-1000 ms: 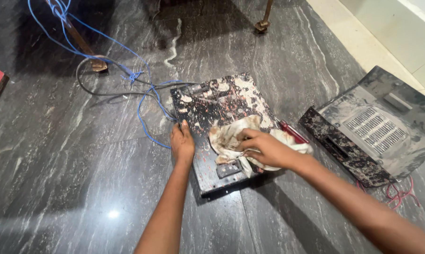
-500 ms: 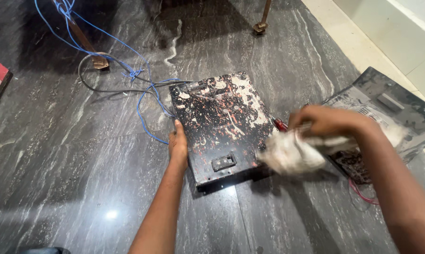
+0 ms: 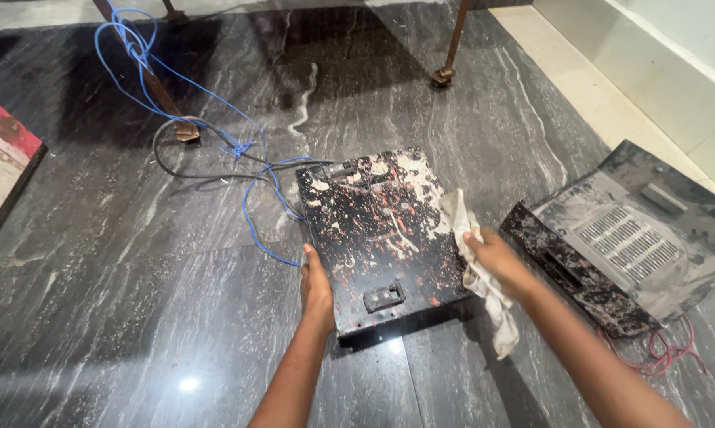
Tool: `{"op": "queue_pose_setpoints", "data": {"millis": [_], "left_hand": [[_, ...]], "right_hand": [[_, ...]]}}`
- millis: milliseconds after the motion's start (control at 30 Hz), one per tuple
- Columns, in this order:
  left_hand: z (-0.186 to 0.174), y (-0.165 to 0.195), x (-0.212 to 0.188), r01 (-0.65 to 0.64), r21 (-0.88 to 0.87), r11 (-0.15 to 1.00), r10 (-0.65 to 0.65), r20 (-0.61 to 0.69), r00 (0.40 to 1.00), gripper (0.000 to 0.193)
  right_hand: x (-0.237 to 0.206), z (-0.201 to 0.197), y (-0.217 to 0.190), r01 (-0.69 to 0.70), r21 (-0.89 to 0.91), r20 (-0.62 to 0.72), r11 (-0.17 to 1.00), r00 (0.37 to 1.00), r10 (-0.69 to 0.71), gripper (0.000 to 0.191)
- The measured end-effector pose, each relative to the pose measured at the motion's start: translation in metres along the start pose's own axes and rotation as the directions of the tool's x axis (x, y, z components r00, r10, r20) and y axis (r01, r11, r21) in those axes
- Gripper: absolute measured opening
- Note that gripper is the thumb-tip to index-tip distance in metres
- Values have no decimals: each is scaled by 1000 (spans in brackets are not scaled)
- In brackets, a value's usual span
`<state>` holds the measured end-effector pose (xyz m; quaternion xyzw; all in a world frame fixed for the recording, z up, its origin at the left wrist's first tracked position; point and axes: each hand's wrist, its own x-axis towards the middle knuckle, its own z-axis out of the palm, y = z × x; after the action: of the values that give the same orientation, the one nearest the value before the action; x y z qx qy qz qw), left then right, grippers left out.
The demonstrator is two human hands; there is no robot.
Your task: The person removes a metal cover panel from an exhaust blower unit under a work table, carries the blower housing to the floor, and unscrews the back panel using a red-handled screwdriver. They then wipe the panel, blower wheel, and housing with a cloth, turning the parts over to clean different sides.
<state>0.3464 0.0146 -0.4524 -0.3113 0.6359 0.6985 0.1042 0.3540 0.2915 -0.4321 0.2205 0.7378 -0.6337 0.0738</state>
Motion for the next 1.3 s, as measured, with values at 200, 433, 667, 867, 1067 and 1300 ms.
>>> {"op": "queue_pose_setpoints", "data": {"millis": [200, 433, 667, 867, 1067, 1300], "left_hand": [[-9, -4, 10, -24, -139, 990, 22, -11, 1000, 89], [-6, -1, 11, -253, 158, 955, 265, -64, 962, 82], [57, -51, -21, -572, 197, 796, 591, -53, 805, 84], [84, -47, -31, -569, -33, 822, 566, -75, 821, 84], [-22, 65, 39, -255, -704, 663, 226, -136, 965, 103], [-58, 113, 50, -448, -682, 577, 493, -146, 858, 80]], "right_hand": [[7, 2, 14, 68, -191, -67, 979, 994, -82, 60], [9, -18, -26, 88, -397, -180, 914, 969, -172, 63], [-36, 5, -137, 262, -761, -4, 593, 913, -409, 53], [-79, 51, -180, 458, -880, 340, 126, 792, -506, 46], [-126, 74, -130, 558, -830, 529, -18, 776, -344, 32], [-157, 102, -59, 762, -626, 582, 167, 598, -551, 35]]}}
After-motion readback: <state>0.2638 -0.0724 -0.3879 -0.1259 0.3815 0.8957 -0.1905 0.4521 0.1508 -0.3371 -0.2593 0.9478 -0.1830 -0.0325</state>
